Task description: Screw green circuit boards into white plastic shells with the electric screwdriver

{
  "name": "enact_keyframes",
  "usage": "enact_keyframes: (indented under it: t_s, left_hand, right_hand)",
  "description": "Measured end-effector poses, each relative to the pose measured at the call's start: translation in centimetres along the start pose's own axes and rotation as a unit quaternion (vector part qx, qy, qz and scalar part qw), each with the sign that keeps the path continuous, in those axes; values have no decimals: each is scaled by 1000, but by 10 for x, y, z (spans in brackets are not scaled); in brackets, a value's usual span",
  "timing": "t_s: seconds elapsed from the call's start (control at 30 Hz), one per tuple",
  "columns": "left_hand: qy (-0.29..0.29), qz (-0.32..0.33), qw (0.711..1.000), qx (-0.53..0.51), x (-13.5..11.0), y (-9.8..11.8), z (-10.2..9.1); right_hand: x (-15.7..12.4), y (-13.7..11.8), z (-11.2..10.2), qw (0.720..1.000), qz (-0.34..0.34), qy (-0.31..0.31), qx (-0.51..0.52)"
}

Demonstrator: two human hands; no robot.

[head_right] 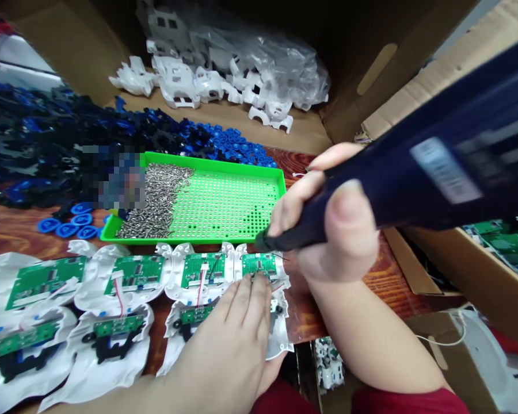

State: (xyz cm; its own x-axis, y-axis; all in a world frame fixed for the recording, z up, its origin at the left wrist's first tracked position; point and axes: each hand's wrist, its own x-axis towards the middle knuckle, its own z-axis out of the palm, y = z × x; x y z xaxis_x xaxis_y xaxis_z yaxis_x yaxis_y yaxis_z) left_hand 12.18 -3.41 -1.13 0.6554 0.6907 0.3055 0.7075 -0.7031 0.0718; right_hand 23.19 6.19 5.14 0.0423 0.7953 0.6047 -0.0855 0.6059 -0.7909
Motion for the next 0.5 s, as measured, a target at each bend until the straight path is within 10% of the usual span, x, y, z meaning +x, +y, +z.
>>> enact_keyframes:
  t_s: [0.13, 0.5]
  left_hand:
    - [9, -2, 1000, 0, -1, 0, 0]
    - [18, -8, 1000, -9, 2, -2, -1]
  right_hand:
    - [18, 22, -6, 989, -65, 134, -8]
    - [23, 58, -14, 989, -62, 110, -72]
